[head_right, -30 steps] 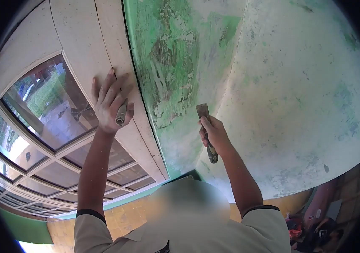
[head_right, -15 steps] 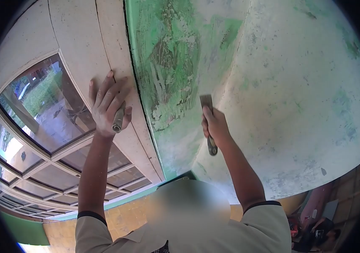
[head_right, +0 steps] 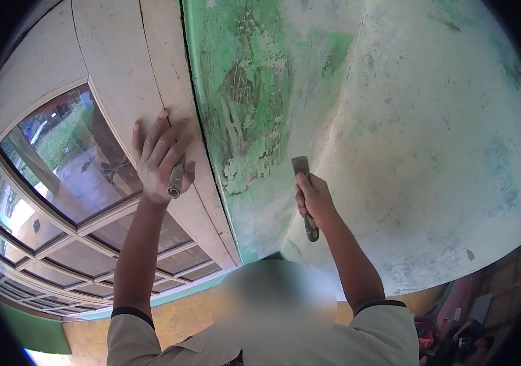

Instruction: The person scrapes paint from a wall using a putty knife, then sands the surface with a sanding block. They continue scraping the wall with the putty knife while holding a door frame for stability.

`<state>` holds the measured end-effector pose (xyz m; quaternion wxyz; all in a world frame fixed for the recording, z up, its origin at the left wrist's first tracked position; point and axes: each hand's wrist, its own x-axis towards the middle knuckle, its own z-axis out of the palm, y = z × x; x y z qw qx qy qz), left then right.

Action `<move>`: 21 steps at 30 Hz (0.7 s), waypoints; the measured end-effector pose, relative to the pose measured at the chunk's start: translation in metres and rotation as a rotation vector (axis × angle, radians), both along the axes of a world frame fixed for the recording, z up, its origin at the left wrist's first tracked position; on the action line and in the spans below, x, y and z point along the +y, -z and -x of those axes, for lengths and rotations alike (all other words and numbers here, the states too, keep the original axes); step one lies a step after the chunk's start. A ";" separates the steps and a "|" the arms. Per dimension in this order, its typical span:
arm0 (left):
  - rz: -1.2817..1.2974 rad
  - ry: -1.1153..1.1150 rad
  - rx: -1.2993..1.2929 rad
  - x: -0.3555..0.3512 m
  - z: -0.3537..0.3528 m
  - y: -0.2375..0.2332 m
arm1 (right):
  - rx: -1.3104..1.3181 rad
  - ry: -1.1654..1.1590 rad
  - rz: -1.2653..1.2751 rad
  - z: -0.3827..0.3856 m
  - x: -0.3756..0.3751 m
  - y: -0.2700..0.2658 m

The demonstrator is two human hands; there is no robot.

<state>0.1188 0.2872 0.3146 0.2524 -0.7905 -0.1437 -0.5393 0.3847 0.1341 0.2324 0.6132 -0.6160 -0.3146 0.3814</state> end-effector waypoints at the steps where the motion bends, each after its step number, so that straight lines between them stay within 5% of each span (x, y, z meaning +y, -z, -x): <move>1: -0.002 -0.001 -0.002 0.001 0.000 0.001 | -0.084 -0.024 -0.012 0.001 0.010 -0.005; 7: 0.007 0.008 0.003 0.002 0.003 0.000 | -0.085 -0.055 -0.286 0.015 0.048 -0.103; 15: 0.003 0.033 -0.028 0.004 0.002 0.004 | 0.047 -0.010 0.081 0.011 -0.005 0.013; 21: -0.004 0.045 -0.048 0.006 0.001 0.005 | -0.066 -0.064 -0.093 0.013 0.047 -0.049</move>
